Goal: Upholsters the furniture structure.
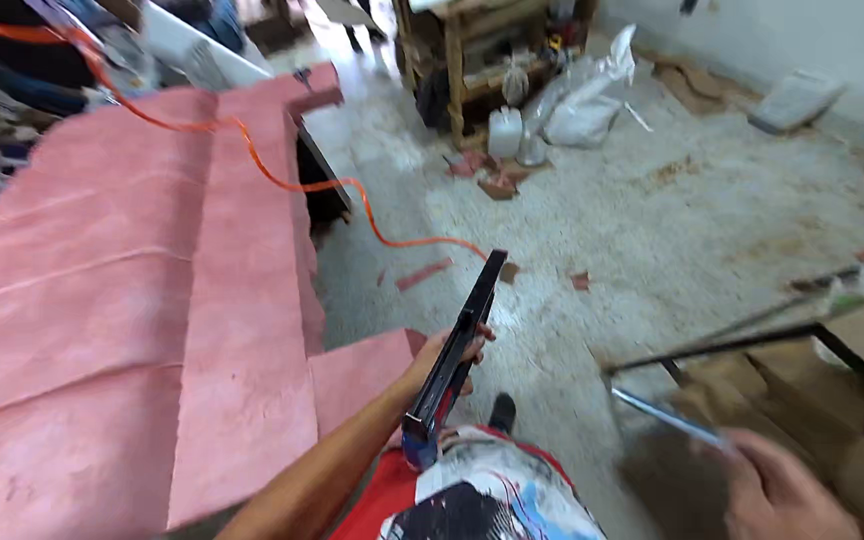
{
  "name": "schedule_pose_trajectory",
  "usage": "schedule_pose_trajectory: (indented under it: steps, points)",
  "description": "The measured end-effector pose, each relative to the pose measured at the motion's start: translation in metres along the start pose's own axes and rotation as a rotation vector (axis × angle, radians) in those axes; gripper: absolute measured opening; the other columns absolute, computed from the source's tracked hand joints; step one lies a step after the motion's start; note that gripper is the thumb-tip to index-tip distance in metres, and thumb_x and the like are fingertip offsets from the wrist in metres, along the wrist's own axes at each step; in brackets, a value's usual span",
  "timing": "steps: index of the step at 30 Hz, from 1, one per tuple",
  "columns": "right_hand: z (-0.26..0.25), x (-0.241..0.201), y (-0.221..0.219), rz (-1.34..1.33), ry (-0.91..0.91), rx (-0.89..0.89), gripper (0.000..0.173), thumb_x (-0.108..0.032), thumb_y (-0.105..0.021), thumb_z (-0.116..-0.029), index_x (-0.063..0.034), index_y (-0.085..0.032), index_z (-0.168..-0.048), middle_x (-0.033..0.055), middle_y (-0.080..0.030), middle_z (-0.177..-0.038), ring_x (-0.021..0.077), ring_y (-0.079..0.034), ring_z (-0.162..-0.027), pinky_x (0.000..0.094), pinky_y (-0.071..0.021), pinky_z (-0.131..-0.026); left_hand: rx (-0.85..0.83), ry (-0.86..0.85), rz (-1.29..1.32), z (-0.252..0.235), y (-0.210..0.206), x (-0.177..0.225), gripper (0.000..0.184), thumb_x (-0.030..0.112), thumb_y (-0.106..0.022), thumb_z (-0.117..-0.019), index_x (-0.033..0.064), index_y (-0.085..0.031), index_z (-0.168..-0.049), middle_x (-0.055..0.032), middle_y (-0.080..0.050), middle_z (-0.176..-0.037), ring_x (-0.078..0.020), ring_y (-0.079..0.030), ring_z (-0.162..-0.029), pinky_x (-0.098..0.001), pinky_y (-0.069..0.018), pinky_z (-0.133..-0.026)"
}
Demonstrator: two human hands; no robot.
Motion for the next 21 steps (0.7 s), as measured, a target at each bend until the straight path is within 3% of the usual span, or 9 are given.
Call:
schedule_pose_trajectory:
  steps: [2, 5, 7, 9, 12, 14, 17, 19, 21]
  points:
    - [-0.067, -0.049, -0.019, -0.019, 0.299, -0.074, 0.023, -0.035, -0.061, -0.1031, -0.0172, -0.070, -0.114, -0.0034, -0.072, -0.109, 0.0092, -0.069, -0.098, 0.0297, -0.0607, -0.083, -0.066, 0.020, -0.037, 0.003, -0.024, 0.005, 0.028, 0.020, -0.055, -0.1056, 0.0130, -0.061, -0.132, -0.0040, -0.066, -0.100, -0.0099, -0.062, -0.069, -0.0239, -0.0525, -0.051]
    - [-0.137, -0.109, -0.056, -0.053, 0.632, -0.301, 0.022, -0.037, -0.067, -0.1003, -0.0173, -0.073, -0.109, -0.0024, -0.068, -0.114, 0.0153, -0.064, -0.117, 0.0359, -0.0563, -0.100, -0.137, 0.016, -0.202, 0.006, -0.044, 0.012, 0.027, 0.019, -0.058, -0.1022, 0.0138, -0.064, -0.128, -0.0073, -0.067, -0.093, -0.0138, -0.061, -0.062, -0.0291, -0.0534, -0.051]
    - [-0.165, -0.129, -0.077, -0.013, 0.766, -0.474, 0.017, -0.032, -0.070, -0.0981, -0.0165, -0.076, -0.103, -0.0013, -0.068, -0.111, 0.0201, -0.059, -0.122, 0.0394, -0.0518, -0.105, -0.194, 0.017, -0.199, 0.004, -0.045, 0.009, 0.029, 0.020, -0.059, -0.1021, 0.0118, -0.063, -0.130, -0.0100, -0.066, -0.093, -0.0158, -0.061, -0.062, -0.0312, -0.0535, -0.052]
    - [-0.176, -0.142, -0.092, 0.032, 0.840, -0.616, 0.016, -0.033, -0.070, -0.0977, -0.0186, -0.077, -0.101, -0.0021, -0.067, -0.108, 0.0200, -0.058, -0.121, 0.0384, -0.0517, -0.103, -0.225, 0.008, -0.153, 0.006, -0.045, 0.006, 0.029, 0.021, -0.061, -0.1021, 0.0119, -0.064, -0.129, -0.0095, -0.067, -0.095, -0.0144, -0.061, -0.063, -0.0294, -0.0530, -0.051]
    - [-0.167, -0.156, -0.119, -0.028, 0.895, -0.813, 0.020, -0.040, -0.070, -0.0967, -0.0228, -0.079, -0.102, -0.0038, -0.067, -0.109, 0.0202, -0.056, -0.123, 0.0404, -0.0499, -0.104, -0.217, -0.042, -0.075, 0.015, -0.041, 0.002, 0.020, 0.019, -0.061, -0.1011, 0.0098, -0.066, -0.118, -0.0059, -0.067, -0.088, -0.0110, -0.062, -0.061, -0.0276, -0.0541, -0.052]
    - [-0.164, -0.153, -0.133, -0.045, 0.904, -0.898, 0.040, -0.055, -0.063, -0.0965, -0.0249, -0.076, -0.120, -0.0048, -0.067, -0.124, 0.0193, -0.054, -0.131, 0.0427, -0.0482, -0.109, -0.186, -0.085, -0.120, 0.024, -0.041, 0.006, 0.016, 0.015, -0.059, -0.0996, 0.0105, -0.068, -0.112, 0.0007, -0.071, -0.087, -0.0051, -0.065, -0.066, -0.0247, -0.0572, -0.060]
    - [-0.211, -0.124, -0.124, 0.139, 0.769, -0.653, 0.057, -0.060, -0.050, -0.1007, -0.0176, -0.067, -0.135, 0.0023, -0.063, -0.140, 0.0242, -0.050, -0.139, 0.0487, -0.0433, -0.115, -0.248, -0.111, -0.127, 0.022, -0.040, 0.010, 0.027, 0.017, -0.062, -0.1018, 0.0085, -0.066, -0.127, -0.0053, -0.071, -0.102, -0.0091, -0.064, -0.070, -0.0259, -0.0552, -0.057]
    - [-0.240, -0.100, -0.119, 0.165, 0.528, -0.662, 0.067, -0.059, -0.028, -0.1062, -0.0155, -0.053, -0.151, 0.0068, -0.041, -0.162, 0.0323, -0.026, -0.154, 0.0584, -0.0273, -0.122, -0.261, -0.109, -0.083, 0.019, -0.044, 0.009, 0.030, 0.017, -0.064, -0.1019, 0.0069, -0.066, -0.130, -0.0076, -0.071, -0.105, -0.0106, -0.062, -0.069, -0.0262, -0.0528, -0.054]
    - [-0.226, -0.085, -0.132, -0.093, 0.270, -0.784, 0.075, -0.065, -0.015, -0.1059, -0.0184, -0.039, -0.160, -0.0017, -0.028, -0.170, 0.0245, -0.017, -0.159, 0.0549, -0.0253, -0.126, -0.212, -0.051, -0.060, 0.011, -0.044, 0.006, 0.029, 0.015, -0.066, -0.1005, 0.0063, -0.068, -0.128, -0.0079, -0.072, -0.108, -0.0107, -0.065, -0.071, -0.0270, -0.0558, -0.056]
Point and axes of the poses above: each hand's wrist, its own z-axis away from the middle knuckle, its own y-axis out of the back of the hand, x = y × z, the point moved 1 cm from there along -z, towards the middle knuckle
